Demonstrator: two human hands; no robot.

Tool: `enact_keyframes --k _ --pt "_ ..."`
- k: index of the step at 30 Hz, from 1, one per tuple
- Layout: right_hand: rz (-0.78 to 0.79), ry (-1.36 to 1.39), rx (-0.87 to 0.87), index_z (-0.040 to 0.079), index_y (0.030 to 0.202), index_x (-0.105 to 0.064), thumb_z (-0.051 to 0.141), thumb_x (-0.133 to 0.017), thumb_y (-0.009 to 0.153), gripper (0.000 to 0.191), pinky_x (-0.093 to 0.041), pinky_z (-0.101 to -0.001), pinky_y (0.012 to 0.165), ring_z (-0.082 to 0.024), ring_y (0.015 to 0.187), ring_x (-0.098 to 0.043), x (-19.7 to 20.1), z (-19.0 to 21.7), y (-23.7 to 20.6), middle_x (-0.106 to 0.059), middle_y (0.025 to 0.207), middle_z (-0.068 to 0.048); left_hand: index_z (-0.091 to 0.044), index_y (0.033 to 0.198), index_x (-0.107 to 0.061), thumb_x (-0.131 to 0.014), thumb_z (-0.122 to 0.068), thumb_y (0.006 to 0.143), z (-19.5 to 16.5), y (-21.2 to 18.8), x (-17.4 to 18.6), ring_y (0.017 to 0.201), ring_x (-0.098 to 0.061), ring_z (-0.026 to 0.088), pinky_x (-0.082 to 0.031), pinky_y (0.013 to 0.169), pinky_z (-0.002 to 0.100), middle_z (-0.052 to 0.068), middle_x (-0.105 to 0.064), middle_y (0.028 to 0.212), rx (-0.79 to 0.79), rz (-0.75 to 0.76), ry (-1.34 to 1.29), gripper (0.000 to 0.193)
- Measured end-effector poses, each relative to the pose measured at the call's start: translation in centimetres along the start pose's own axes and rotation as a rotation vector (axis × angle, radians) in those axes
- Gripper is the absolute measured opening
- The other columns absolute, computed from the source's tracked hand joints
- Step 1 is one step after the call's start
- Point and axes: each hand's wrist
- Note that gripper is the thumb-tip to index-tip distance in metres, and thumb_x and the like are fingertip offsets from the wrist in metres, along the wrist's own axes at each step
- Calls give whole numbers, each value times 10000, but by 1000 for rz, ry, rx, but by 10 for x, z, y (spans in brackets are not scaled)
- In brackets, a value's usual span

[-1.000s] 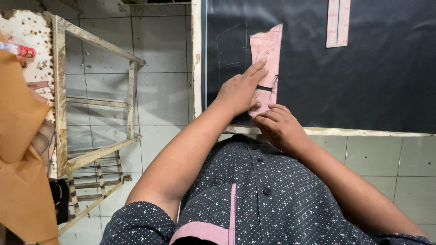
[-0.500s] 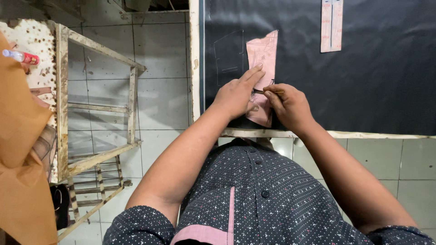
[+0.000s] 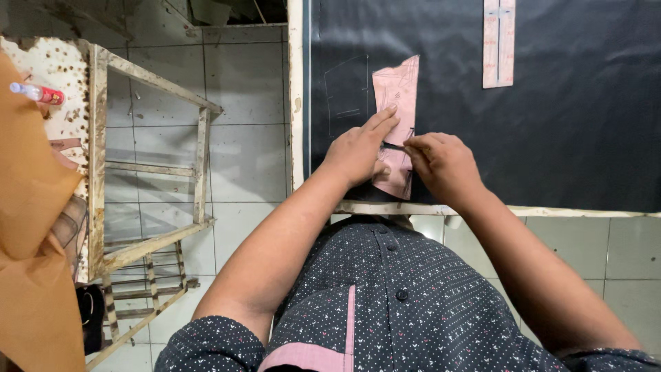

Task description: The person places a pink paper pattern piece on a black sheet on a work table, holds it steady with one hand, and traces around its edges with a pencil, repositioning the pattern piece to trace all sides onto the sheet below.

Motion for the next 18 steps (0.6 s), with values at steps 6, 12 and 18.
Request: enact_keyframes --k 6,12,18 --pt "-55 107 100 101 1102 -735 135 -715 930 177 -535 -408 861 -308 994 -682 -13 2 3 -728 1072 -88 -223 1484 -450 -867 -182 716 2 1 -3 1161 -637 302 -531 964 441 -117 -319 1630 11 2 3 875" --pt "-115 -119 176 85 1045 -707 97 -743 904 146 -531 -432 849 -292 937 -679 -9 3 -7 -704 982 -70 -215 1487 -430 -885 -217 700 0 -1 -1 1164 -625 307 -523 969 437 -102 -306 1626 12 8 14 908" --pt "-181 225 -28 56 1078 -662 77 -636 1006 79 -540 -407 900 -313 1014 -685 0 -13 -7 -686 1071 -110 -173 1497 -412 -883 -219 707 -6 -3 -4 1134 -618 340 -520 938 475 -82 -269 1647 18 21 64 921"
Point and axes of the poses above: each hand's wrist, its own y-axis towards the middle knuckle, its own x-axis out of the back of the hand, z = x × y
